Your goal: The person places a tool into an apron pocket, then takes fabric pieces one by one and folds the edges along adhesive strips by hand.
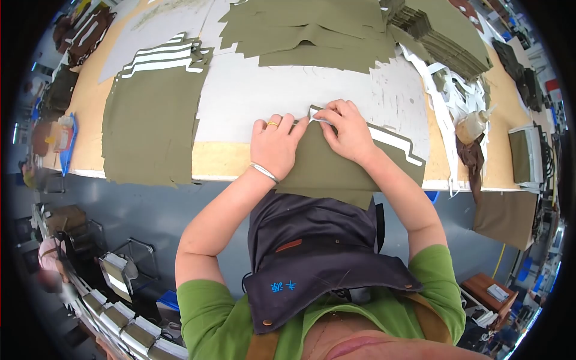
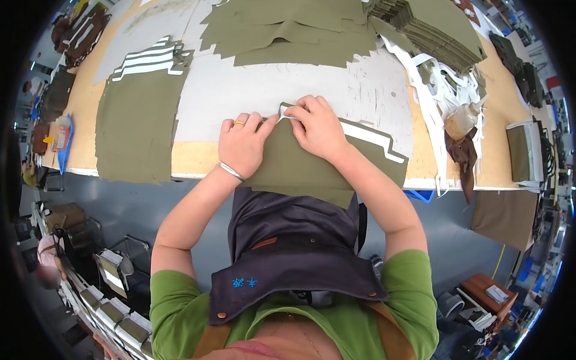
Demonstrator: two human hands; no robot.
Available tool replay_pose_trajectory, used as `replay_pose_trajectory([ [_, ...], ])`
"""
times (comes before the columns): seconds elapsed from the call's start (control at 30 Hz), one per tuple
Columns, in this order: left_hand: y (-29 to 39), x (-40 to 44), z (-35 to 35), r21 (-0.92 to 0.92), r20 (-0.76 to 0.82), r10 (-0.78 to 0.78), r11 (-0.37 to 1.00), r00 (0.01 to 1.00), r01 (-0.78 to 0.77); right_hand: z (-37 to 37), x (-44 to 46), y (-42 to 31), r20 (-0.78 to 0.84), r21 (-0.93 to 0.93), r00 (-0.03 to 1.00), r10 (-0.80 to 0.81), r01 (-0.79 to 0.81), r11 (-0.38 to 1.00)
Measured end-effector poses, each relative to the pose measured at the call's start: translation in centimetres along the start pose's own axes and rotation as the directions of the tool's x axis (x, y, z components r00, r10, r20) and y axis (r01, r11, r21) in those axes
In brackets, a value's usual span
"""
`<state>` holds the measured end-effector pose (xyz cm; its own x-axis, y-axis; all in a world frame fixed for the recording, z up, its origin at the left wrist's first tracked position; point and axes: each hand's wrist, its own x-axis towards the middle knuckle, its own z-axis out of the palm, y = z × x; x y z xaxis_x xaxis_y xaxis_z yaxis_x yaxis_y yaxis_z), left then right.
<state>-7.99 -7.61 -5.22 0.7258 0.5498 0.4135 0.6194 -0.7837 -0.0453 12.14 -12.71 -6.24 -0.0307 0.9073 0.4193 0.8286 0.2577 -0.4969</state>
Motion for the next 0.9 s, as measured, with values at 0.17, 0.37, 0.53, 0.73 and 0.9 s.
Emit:
replay_pose_trajectory([
  [0.17,0.1,0.7,0.1,-0.03,0.015,0.011,1.0,1.0,-0.01,0.1,-0.2,-0.1,-0.022,0.006,1.0,0.002,-0.002,1.0],
  [0.37,-0.1,1.7,0.7,0.013,-0.003,0.031,0.999,1.0,-0.031,0.3,-0.3,0.0,-0.023,-0.009,1.0,0.017,-0.017,1.0],
  [0.53,-0.1,2.0,1.2,-0.195,0.086,-0.124,0.971,0.989,0.139,0.3,-0.3,0.0,-0.021,-0.008,1.0,0.014,-0.014,1.0],
  [0.73,0.3,1.6,1.2,-0.134,0.096,-0.113,0.983,0.989,0.126,0.2,-0.3,0.1,-0.025,0.016,1.0,0.014,-0.014,1.0],
  [0.9,0.4,1.9,1.1,-0.091,0.075,-0.065,0.993,0.995,0.072,0.4,-0.4,0.2,-0.049,0.015,0.999,0.008,-0.007,1.0],
])
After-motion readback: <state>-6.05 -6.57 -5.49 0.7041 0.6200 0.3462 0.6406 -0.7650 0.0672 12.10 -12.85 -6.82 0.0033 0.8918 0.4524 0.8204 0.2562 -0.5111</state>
